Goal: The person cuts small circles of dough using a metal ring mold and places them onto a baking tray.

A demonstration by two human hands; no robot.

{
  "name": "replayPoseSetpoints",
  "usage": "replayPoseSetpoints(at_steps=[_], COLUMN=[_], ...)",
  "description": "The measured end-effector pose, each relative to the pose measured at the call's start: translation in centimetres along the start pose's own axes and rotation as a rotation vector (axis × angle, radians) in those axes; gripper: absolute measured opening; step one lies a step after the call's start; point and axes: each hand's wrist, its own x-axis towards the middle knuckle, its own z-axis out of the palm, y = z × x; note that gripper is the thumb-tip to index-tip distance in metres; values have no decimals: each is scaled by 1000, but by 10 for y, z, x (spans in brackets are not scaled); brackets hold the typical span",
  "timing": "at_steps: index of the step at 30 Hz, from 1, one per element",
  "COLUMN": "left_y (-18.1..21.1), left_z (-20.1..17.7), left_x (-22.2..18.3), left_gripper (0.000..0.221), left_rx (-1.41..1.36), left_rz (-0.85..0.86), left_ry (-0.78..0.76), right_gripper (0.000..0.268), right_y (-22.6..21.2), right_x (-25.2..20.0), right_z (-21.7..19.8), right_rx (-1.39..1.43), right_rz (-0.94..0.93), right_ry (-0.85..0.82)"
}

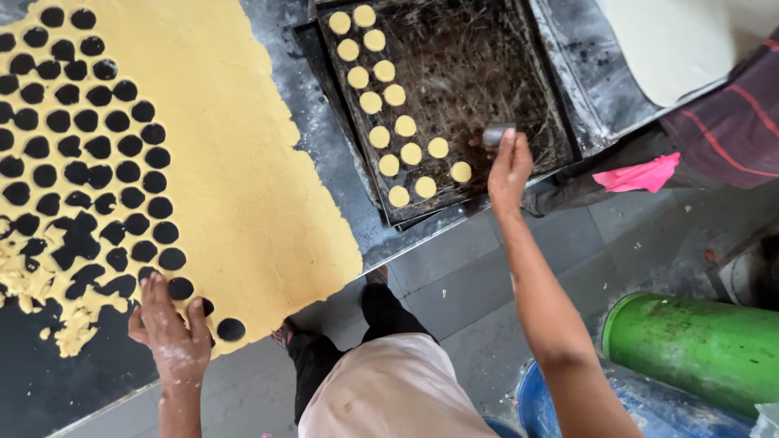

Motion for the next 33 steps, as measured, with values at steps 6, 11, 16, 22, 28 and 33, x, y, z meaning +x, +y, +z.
replayPoseSetpoints(at_steps=[6,11,16,22,28,33], left_y=[3,-13,-52,-62,-60,-66], left_z=[6,0,-12,-12,-12,-15], left_x=[-2,7,-21,-49,-48,-61], left_gripper=[64,63,60,62,64,59], left_rx=[15,-60,8,15,-26,-155], left_rz=[58,44,-27,-113,-192,-200], left_ry=[-80,-11,13,-72,-11,59], right_gripper=[34,33,25,15,28,14], right_y=[-9,-32,-105,-178,-194,-191], right_x=[-26,-48,-142,-258,-288,-292], right_z=[14,15,65,173,234,245], right_rx=[-331,-380,-217,22,-238,-240], right_rz=[-155,-168,-269,-486,-767,-671], right_ry=[-144,21,-341,-842,-950,-940])
